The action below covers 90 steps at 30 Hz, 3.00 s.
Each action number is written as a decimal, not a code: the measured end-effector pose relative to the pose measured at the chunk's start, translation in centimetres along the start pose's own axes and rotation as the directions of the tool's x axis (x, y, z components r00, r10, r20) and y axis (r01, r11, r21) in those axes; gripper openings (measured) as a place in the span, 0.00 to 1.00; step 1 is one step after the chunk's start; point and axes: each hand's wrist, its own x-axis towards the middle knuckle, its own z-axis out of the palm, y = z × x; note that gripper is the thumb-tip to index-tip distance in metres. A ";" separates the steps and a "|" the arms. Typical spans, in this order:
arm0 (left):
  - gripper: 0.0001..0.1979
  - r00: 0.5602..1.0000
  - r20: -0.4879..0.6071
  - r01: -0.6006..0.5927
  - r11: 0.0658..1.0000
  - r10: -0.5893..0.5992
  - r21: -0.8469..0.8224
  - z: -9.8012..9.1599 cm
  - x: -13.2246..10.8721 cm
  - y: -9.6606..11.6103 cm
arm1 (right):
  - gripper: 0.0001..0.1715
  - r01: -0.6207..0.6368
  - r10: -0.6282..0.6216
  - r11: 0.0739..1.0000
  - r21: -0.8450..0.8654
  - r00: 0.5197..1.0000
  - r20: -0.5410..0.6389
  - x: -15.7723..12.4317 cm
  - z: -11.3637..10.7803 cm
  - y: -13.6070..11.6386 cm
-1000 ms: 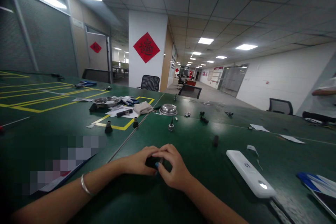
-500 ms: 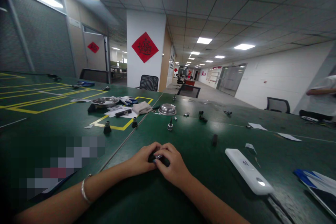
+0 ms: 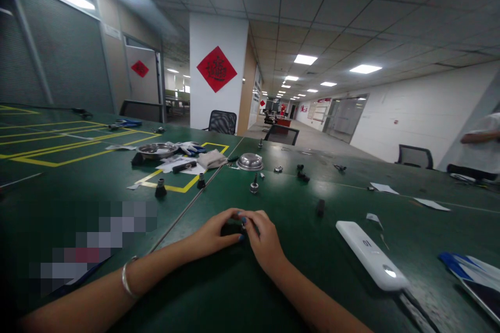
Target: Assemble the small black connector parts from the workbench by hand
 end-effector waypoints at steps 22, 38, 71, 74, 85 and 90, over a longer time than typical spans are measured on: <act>0.07 0.995 0.021 0.097 0.994 -0.098 0.045 0.1 0.2 -0.7 | 0.11 0.063 -0.063 0.998 -0.003 0.997 0.032 0.2 0.3 -0.6; 0.06 0.995 -0.004 0.095 0.994 -0.095 0.053 0.1 0.3 -0.2 | 0.16 0.089 -0.085 0.994 -0.056 0.994 0.073 0.1 0.2 -1.0; 0.06 0.991 0.067 0.114 0.991 -0.119 0.073 -0.1 0.4 0.0 | 0.14 0.098 -0.098 0.995 0.005 0.992 0.080 0.2 0.0 -1.0; 0.06 0.992 0.064 0.105 0.991 -0.110 0.079 -0.1 0.4 -0.1 | 0.13 0.087 -0.087 0.996 -0.004 0.994 0.060 0.2 0.1 -1.0; 0.07 0.995 0.057 0.073 0.996 -0.075 0.042 0.0 0.4 -0.1 | 0.19 0.093 -0.093 0.996 0.007 0.994 0.048 0.1 0.2 -0.3; 0.06 0.994 0.054 0.092 0.987 -0.100 0.129 0.0 0.4 -0.1 | 0.09 0.062 -0.061 0.996 -0.060 0.998 0.028 0.2 0.2 -0.4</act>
